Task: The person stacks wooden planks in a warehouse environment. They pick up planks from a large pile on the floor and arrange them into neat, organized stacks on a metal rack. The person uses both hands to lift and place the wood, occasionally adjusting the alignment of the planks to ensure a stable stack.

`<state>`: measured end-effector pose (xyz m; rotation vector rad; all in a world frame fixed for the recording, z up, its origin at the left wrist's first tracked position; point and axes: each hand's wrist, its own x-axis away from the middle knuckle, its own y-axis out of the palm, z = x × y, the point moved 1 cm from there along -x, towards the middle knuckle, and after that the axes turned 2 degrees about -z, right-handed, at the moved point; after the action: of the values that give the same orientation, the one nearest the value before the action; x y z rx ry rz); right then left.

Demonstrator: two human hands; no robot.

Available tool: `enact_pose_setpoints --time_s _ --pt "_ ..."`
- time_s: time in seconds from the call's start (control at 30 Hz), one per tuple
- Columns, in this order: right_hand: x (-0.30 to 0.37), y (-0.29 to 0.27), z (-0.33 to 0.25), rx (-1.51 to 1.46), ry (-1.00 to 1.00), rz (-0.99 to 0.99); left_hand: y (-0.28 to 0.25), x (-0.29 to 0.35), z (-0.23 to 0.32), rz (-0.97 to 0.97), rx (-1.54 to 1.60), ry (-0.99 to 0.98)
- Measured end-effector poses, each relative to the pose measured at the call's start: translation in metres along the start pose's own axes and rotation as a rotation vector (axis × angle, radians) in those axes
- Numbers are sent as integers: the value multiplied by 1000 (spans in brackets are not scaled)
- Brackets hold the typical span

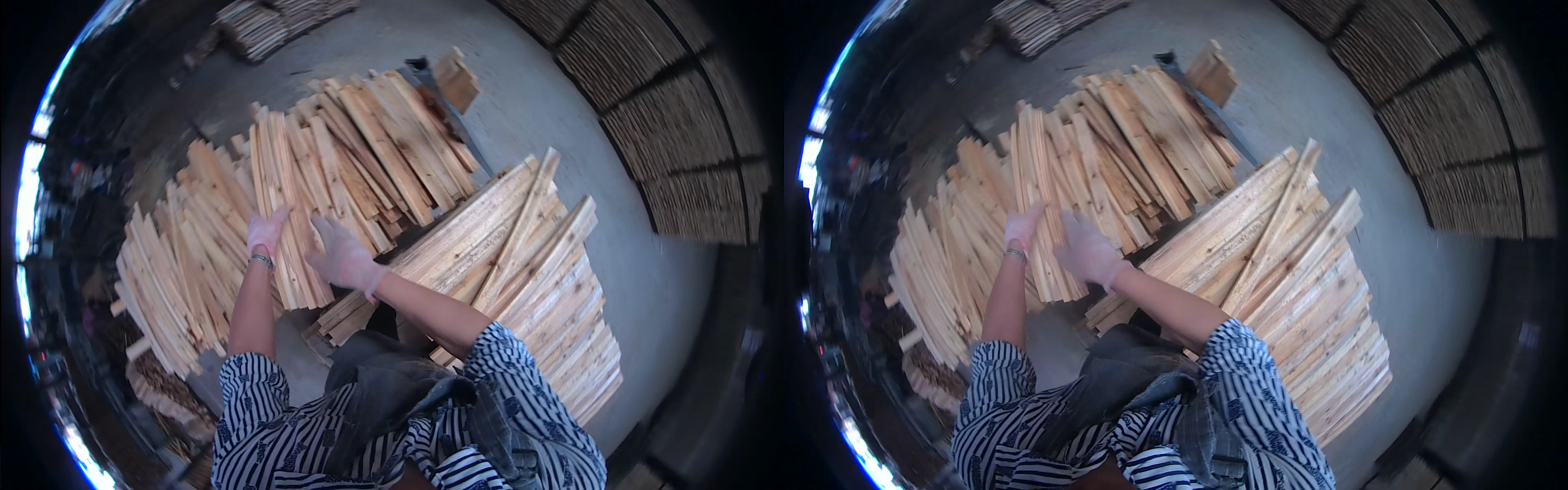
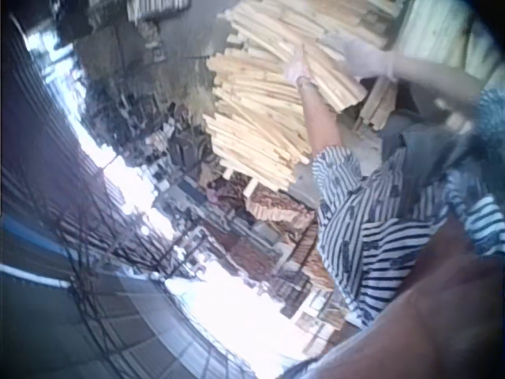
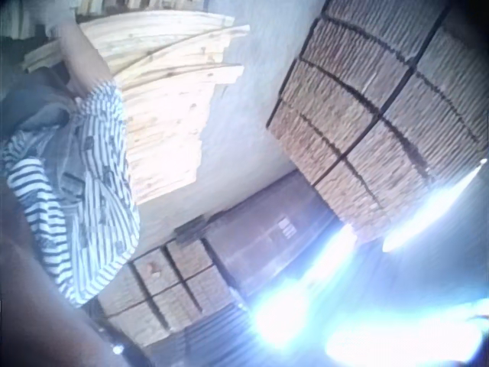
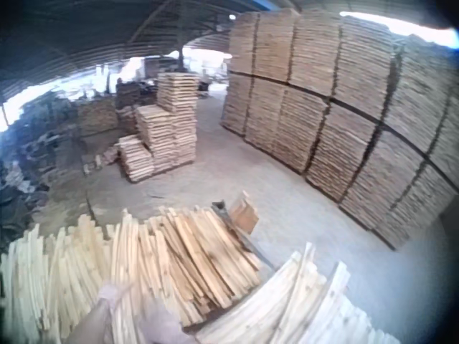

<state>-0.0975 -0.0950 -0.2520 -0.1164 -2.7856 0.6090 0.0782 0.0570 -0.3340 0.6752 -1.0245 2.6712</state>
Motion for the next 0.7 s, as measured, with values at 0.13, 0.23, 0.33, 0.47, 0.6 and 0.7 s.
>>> enact_pose_setpoints --time_s 0.13,0.23,0.33,0.47,0.6,0.7 --pt "69 -18 63 61 31 334 28 -97 -123 -22 -810 -15" --pt "160 -98 142 237 438 882 77 -26 -67 -66 -897 -207" --pt "227 -176 188 369 980 1099 75 -48 -91 -81 -651 -216" --pt "239 -179 244 179 1110 998 114 -35 -35 -13 -535 432" --pt "212 -164 231 210 1322 1031 204 155 73 -907 -8 437" --pt "203 -175 216 135 1264 1060 285 202 103 -858 -553 715"
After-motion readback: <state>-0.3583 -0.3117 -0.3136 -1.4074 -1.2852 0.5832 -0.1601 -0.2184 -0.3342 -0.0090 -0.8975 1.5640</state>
